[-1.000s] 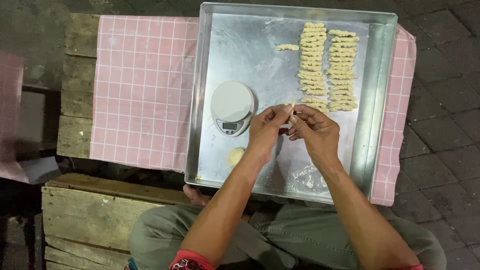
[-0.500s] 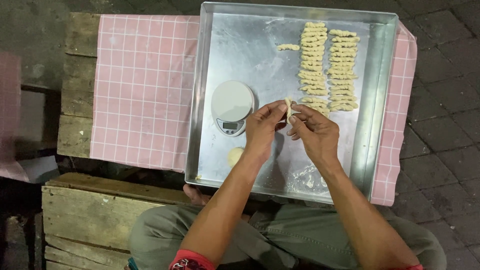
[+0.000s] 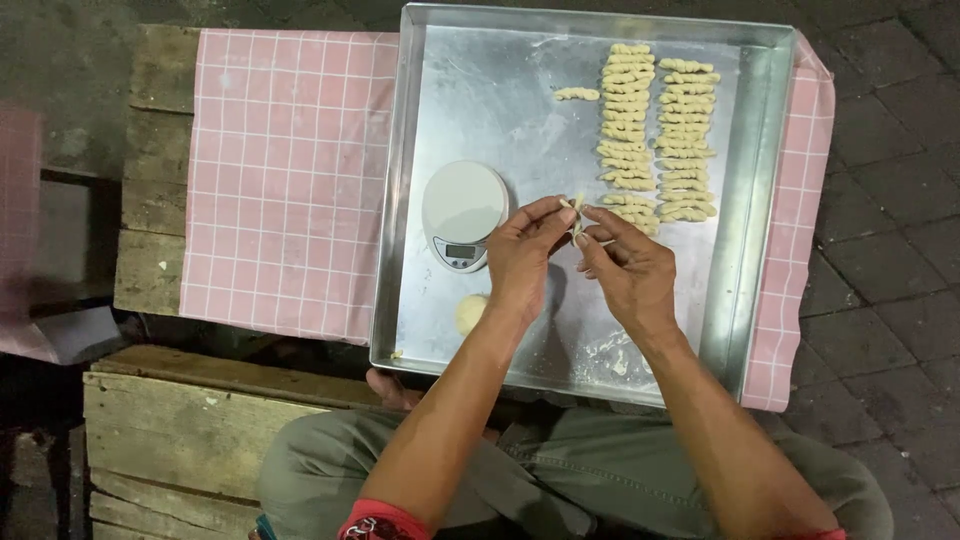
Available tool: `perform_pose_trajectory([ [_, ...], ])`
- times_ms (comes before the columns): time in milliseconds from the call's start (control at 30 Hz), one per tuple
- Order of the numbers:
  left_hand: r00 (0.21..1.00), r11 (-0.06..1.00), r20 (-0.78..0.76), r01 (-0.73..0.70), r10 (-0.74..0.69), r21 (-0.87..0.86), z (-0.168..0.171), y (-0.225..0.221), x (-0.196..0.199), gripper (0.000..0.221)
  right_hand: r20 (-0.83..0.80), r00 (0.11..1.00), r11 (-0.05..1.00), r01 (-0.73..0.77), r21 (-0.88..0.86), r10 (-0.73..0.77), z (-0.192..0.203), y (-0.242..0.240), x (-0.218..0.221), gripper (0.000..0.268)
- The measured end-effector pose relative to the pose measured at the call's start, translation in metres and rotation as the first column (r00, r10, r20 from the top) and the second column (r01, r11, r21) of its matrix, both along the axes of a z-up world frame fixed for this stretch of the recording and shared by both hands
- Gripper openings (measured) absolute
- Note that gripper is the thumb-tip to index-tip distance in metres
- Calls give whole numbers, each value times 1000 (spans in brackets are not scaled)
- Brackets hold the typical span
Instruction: Pinching small pieces of dough and rolling them into shaped snacks before placing them on a baking tray.
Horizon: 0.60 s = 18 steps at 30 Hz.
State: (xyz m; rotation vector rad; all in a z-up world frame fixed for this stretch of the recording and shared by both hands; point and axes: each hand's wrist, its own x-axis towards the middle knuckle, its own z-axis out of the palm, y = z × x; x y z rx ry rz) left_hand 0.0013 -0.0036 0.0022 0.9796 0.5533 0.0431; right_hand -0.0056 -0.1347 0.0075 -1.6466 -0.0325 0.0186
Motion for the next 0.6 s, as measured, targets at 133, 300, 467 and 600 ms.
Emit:
perform_pose_trajectory([
  [133, 999, 999, 19, 31, -32, 40, 10, 1, 0, 25, -18, 1000, 1000, 6, 11, -6, -2, -2, 2, 33],
  [300, 997, 997, 34, 63, -65, 52, 10, 2, 0, 25, -45, 999, 1000, -8, 5, 8, -3, -3, 1, 32],
  [467, 998, 999, 46, 41, -41, -1, 19, 6, 0, 42, 8, 999, 999, -42, -20, 42, 1, -2, 1, 36],
  [600, 997, 998, 54, 60, -60, 12, 11, 2, 1, 34, 19, 998, 999, -54, -5, 54, 2, -1, 1, 38],
])
